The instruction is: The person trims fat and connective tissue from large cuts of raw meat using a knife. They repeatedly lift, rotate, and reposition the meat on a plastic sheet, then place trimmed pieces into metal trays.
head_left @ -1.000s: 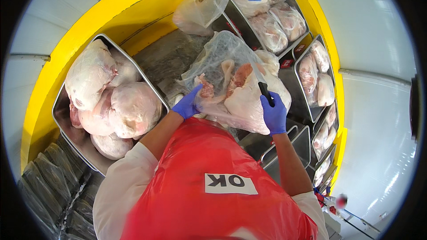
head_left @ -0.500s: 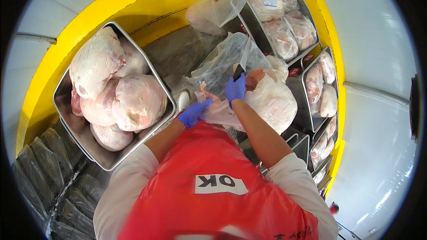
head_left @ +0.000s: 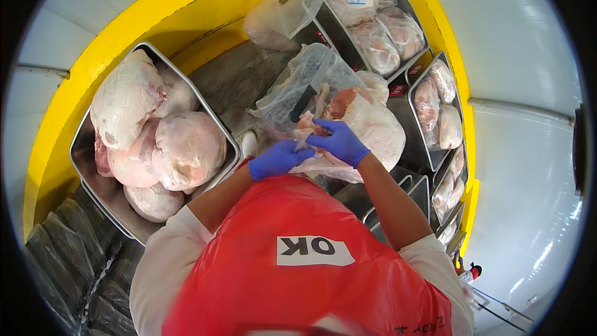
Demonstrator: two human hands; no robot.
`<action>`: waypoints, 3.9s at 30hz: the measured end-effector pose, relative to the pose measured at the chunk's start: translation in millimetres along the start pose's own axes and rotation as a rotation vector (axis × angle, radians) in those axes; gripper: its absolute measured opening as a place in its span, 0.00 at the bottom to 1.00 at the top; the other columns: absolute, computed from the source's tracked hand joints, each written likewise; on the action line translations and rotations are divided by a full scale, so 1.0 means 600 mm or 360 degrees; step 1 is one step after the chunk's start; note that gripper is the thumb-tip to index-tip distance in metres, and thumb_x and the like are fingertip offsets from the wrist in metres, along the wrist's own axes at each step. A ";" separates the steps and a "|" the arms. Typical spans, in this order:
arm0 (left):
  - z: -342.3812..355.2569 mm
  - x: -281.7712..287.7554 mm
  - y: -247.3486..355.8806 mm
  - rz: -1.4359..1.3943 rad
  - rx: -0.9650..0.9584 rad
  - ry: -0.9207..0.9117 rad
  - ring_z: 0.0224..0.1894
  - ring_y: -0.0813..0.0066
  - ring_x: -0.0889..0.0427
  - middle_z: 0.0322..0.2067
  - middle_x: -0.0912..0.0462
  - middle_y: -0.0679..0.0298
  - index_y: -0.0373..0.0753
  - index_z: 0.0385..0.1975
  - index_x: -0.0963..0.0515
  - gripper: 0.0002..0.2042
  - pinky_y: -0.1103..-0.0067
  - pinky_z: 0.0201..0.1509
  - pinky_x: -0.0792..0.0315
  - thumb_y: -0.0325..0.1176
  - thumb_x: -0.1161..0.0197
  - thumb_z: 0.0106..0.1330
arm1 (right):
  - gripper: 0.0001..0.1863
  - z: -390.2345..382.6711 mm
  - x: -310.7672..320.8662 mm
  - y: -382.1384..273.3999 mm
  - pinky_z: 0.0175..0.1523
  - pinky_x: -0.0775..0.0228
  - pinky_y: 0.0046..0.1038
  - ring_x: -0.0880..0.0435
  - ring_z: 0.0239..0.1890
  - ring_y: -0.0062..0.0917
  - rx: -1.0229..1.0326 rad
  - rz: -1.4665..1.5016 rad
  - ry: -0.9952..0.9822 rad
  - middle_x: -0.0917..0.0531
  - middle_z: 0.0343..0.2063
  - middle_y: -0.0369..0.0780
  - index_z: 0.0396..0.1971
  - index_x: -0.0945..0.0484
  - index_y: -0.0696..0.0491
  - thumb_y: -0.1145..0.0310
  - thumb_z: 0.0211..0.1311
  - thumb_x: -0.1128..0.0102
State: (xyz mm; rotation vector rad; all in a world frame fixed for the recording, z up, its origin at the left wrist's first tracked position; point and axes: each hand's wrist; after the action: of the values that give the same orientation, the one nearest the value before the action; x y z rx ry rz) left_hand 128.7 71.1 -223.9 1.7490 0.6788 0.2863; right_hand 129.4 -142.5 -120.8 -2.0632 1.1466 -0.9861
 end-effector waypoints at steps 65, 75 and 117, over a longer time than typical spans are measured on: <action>0.063 -0.157 -0.007 0.0800 0.0274 0.0709 0.53 0.66 0.14 0.52 0.13 0.50 0.27 0.63 0.25 0.33 0.73 0.57 0.22 0.45 0.25 0.65 | 0.38 -0.431 0.124 0.644 0.38 0.18 0.33 0.14 0.36 0.36 0.0038 0.2898 0.1038 0.14 0.43 0.43 0.64 0.27 0.51 0.33 0.73 0.54; 0.069 -0.237 -0.020 0.0729 0.0558 0.0037 0.39 0.70 0.12 0.37 0.10 0.54 0.30 0.56 0.18 0.24 0.74 0.50 0.20 0.45 0.33 0.70 | 0.32 -0.420 0.023 0.941 0.18 0.43 0.34 0.41 0.11 0.27 -0.0246 0.3381 0.0961 0.37 0.13 0.33 0.12 0.41 0.40 0.30 0.67 0.59; 0.078 -0.230 -0.006 0.1031 0.0363 -0.0077 0.58 0.55 0.17 0.59 0.18 0.45 0.34 0.65 0.24 0.37 0.66 0.64 0.25 0.55 0.27 0.63 | 0.38 -0.268 0.085 0.343 0.68 0.41 0.51 0.30 0.66 0.44 0.0762 -0.1265 0.1029 0.27 0.66 0.42 0.69 0.25 0.37 0.46 0.56 0.29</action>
State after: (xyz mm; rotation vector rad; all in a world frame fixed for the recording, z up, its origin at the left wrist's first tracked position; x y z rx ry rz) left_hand 41.6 -45.4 -219.6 2.1569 0.0887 0.6233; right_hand -76.7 -303.9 -170.6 -1.8282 0.2180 -2.1693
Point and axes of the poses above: each hand's wrist, its own z-axis towards the middle knuckle, its own x-axis out of the back of the hand, y = z × x
